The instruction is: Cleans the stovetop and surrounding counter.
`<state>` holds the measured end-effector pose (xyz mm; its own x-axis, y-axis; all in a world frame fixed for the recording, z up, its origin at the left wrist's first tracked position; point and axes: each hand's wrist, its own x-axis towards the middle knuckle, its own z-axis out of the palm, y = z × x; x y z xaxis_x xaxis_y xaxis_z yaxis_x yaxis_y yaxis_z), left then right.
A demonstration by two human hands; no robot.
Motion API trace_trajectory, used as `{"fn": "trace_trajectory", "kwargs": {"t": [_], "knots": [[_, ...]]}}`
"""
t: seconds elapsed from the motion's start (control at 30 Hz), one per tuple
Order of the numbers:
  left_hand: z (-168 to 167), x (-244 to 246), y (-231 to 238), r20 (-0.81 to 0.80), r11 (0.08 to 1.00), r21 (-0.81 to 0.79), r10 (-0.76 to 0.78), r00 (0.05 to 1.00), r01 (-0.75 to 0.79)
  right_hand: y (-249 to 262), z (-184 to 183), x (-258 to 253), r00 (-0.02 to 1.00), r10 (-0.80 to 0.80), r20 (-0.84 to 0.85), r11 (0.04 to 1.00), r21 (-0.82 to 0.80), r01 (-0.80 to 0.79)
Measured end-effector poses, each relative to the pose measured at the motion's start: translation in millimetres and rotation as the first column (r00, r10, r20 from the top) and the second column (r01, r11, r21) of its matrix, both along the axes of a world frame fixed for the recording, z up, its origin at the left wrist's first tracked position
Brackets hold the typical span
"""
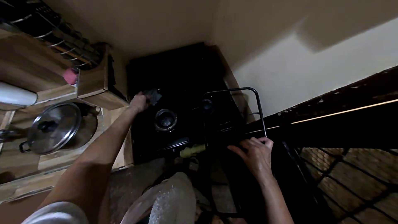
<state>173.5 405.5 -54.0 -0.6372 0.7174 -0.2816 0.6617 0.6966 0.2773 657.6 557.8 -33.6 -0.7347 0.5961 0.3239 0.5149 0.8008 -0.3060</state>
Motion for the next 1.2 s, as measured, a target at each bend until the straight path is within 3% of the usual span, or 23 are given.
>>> {"fn": "trace_trajectory", "kwargs": {"t": [0.1, 0.23, 0.3, 0.37, 0.43, 0.57, 0.73, 0.83, 1.03, 1.2], "knots": [[-19.6, 7.4, 21.6, -0.09, 0.995, -0.079, -0.062, 0.994, 0.054, 1.1, 0.2, 3.6, 1.0, -0.011, -0.006, 1.0, 0.017, 0.011], [-11.8, 32.1, 59.4, -0.023, 0.987, 0.071, -0.145, 0.989, 0.146, 4.5, 0.4, 0.8, 1.0, -0.024, 0.009, 1.0, 0.02, 0.023], [-4.7, 45.7, 78.1, 0.139, 0.971, 0.239, -0.06, 0.988, 0.025, 5.4, 1.4, -0.6, 0.999, -0.034, 0.018, 0.999, 0.019, 0.034], [3.1, 71.7, 88.4, 0.305, 0.934, 0.31, 0.077, 0.949, -0.176, 6.5, 4.5, -0.3, 0.999, -0.038, 0.013, 0.999, 0.013, 0.038], [8.2, 105.8, 87.5, 0.34, 0.943, 0.239, 0.142, 0.93, -0.231, 7.3, 6.4, 0.6, 0.999, -0.032, 0.0, 0.999, 0.004, 0.032], [6.5, 168.7, 75.3, 0.204, 0.987, 0.103, 0.102, 0.974, -0.125, 8.2, 7.6, -1.9, 1.0, -0.017, 0.007, 1.0, -0.001, 0.017], [8.0, 208.8, 66.7, 0.148, 0.995, -0.056, 0.088, 0.985, -0.08, 7.6, 11.2, -10.6, 1.0, -0.002, 0.012, 1.0, 0.008, 0.002], [3.4, 216.2, 54.5, 0.127, 0.995, -0.099, 0.004, 0.992, 0.008, 6.4, 7.5, -12.0, 1.0, 0.014, -0.005, 1.0, 0.004, -0.014], [-4.3, 182.1, 34.6, 0.186, 0.98, 0.117, -0.183, 0.965, 0.163, 2.4, -0.3, -7.6, 1.0, 0.014, 0.003, 1.0, 0.011, -0.014], [13.9, 194.7, 35.4, 0.244, 0.997, 0.021, -0.071, 0.967, 0.068, -0.1, -0.4, -4.1, 1.0, 0.01, 0.007, 1.0, 0.01, -0.01]]}}
